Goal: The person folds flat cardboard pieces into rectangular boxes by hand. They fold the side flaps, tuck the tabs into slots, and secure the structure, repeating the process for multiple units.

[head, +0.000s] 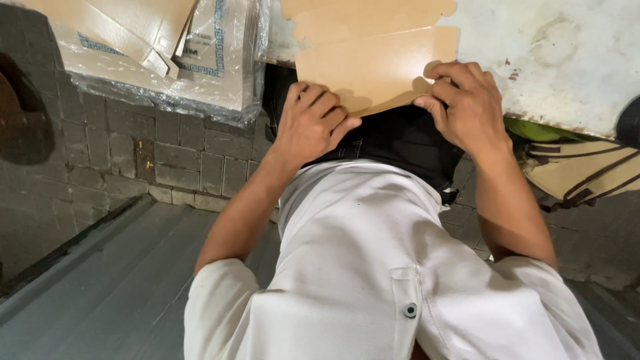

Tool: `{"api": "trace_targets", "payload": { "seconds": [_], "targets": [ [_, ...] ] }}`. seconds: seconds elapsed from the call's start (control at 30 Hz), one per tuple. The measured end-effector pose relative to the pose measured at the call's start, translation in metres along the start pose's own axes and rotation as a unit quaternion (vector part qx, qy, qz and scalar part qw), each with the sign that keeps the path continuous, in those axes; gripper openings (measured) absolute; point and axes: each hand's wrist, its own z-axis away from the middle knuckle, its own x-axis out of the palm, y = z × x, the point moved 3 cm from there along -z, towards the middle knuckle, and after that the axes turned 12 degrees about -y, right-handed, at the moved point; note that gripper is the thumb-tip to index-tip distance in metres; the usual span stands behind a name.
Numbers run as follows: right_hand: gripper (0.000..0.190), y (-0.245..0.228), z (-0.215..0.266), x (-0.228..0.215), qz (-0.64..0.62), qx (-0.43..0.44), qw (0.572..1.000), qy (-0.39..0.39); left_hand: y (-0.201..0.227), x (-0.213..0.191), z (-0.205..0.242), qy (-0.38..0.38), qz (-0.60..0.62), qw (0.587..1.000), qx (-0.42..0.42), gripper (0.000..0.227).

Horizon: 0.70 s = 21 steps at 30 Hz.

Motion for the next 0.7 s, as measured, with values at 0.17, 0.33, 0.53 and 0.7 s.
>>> {"api": "trace_targets", "payload": {
  "seconds": [0.17,0.33,0.53,0.7],
  "targets": [
    [0.033,0.007,-0.007,0.008,-0.056,0.020,0.998,0.003,-0.017,0.028,0.001,0.004,0.049,0.990,-0.134,0.033],
    [0.034,0.002,-0.015,0.008,-0.128,0.032,0.990,0.056,-0.020,0.049,0.007,-0.021,0.011,0.973,-0.229,0.036],
    [0.038,0.002,-0.014,0.000,-0.160,0.042,0.985,0.043,-0.027,0.062,0.016,-0.050,-0.052,0.962,-0.263,0.051],
    [0.026,0.006,-0.006,-0.007,-0.197,0.028,0.980,0.004,-0.024,0.048,0.020,-0.013,-0.018,0.978,-0.206,0.048]
  ]
}}
